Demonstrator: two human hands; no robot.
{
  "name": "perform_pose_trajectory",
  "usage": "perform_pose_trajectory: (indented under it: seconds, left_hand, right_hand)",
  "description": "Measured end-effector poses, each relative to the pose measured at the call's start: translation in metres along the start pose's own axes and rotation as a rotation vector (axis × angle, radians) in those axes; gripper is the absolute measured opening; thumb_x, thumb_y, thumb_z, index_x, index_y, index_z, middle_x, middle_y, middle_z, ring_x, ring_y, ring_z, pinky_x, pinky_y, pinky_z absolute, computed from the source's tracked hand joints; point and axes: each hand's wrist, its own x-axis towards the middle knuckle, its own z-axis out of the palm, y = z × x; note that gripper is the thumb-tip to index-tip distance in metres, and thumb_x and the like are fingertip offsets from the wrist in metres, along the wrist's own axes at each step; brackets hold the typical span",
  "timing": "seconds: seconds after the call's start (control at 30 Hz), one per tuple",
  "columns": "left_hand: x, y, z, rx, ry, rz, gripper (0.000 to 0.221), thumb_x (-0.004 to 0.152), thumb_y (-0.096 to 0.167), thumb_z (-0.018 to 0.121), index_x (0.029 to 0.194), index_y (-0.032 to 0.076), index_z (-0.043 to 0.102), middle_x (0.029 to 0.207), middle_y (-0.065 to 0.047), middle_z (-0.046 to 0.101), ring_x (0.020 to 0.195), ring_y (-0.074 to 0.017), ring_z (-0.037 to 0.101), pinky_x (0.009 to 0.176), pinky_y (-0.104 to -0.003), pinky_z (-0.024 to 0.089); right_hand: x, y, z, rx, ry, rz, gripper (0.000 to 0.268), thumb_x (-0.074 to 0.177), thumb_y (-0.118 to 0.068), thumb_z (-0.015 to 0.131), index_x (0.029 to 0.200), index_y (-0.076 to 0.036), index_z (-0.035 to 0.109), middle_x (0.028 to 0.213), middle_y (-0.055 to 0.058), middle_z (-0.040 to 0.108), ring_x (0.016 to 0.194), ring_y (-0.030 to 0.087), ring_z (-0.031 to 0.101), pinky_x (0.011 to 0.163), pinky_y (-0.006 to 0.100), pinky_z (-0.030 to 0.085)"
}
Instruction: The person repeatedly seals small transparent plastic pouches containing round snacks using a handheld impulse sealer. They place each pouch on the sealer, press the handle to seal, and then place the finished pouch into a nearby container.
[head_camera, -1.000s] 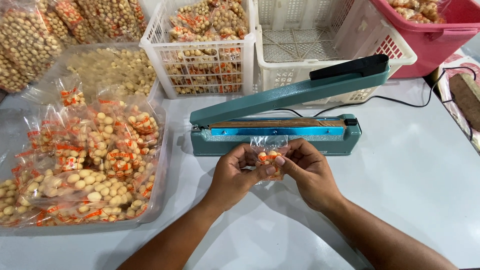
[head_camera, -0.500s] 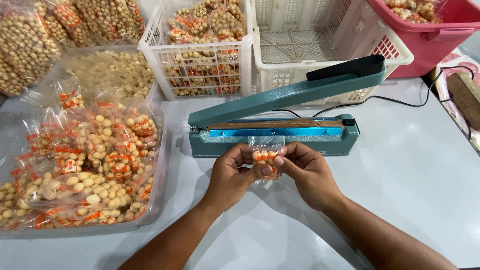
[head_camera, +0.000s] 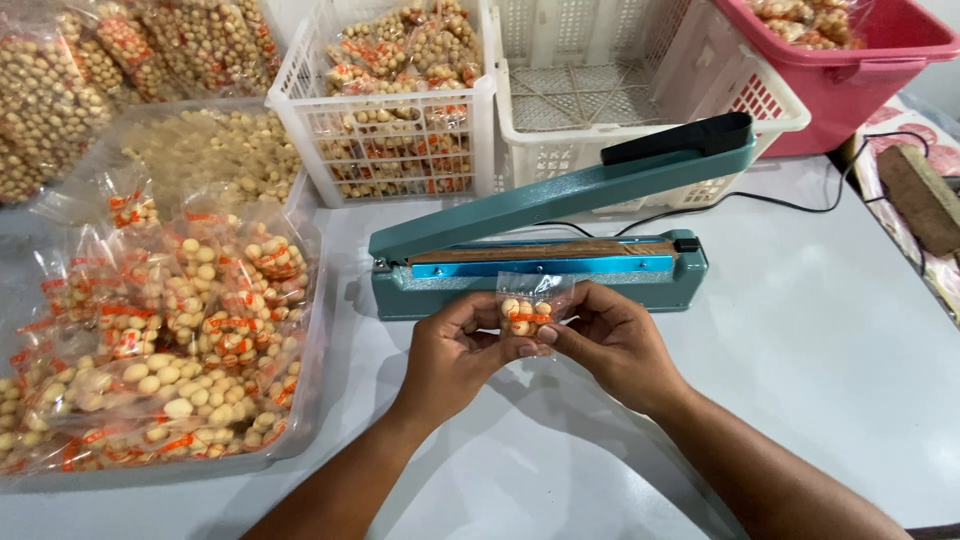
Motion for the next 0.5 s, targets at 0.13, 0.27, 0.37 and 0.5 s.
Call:
perform_pose_trajectory:
  seconds: [0.13, 0.27, 0.37, 0.5]
  left_hand:
    - [0.000, 0.011, -0.001, 0.033, -0.019, 0.053, 0.065, 0.078, 0.030, 0.091, 0.127, -0.001, 0.062, 0.116, -0.022, 0.075, 0.111, -0.0324, 0.073, 0.093, -0.045, 0.061]
    - [-0.002, 0.026, 0.001, 0.175, -0.010, 0.031, 0.056, 0.081, 0.035, 0.084, 0.125, 0.007, 0.062, 0.122, -0.014, 0.075, 0.114, -0.0269, 0.072, 0.091, -0.040, 0.061]
    - [-0.001, 0.027, 0.003, 0.262, 0.054, 0.026, 0.043, 0.080, 0.036, 0.081, 0.115, 0.014, 0.068, 0.117, -0.003, 0.079, 0.106, -0.0161, 0.076, 0.081, -0.032, 0.065]
    - [-0.003, 0.025, 0.006, 0.310, 0.038, 0.050, 0.038, 0.081, 0.035, 0.082, 0.112, 0.017, 0.068, 0.114, -0.001, 0.079, 0.102, -0.0150, 0.075, 0.077, -0.031, 0.065]
  right_hand:
    - [0.004, 0.008, -0.031, -0.004, 0.022, -0.057, 0.015, 0.088, 0.001, 0.077, 0.099, 0.004, 0.068, 0.082, 0.009, 0.068, 0.077, 0.016, 0.069, 0.065, 0.025, 0.058]
    - [0.015, -0.032, -0.080, -0.179, 0.288, -0.209, 0.007, 0.096, 0.002, 0.068, 0.100, -0.004, 0.066, 0.087, 0.009, 0.068, 0.078, 0.017, 0.068, 0.071, 0.028, 0.058]
    - [0.039, -0.065, -0.130, -0.564, 0.645, -0.484, 0.016, 0.110, 0.009, 0.073, 0.105, -0.002, 0.062, 0.094, 0.012, 0.067, 0.080, 0.019, 0.064, 0.074, 0.030, 0.053]
    - [0.103, -0.081, -0.207, -0.985, 0.753, -0.887, 0.013, 0.112, 0.009, 0.081, 0.110, 0.008, 0.068, 0.098, 0.017, 0.064, 0.086, 0.025, 0.058, 0.074, 0.038, 0.047]
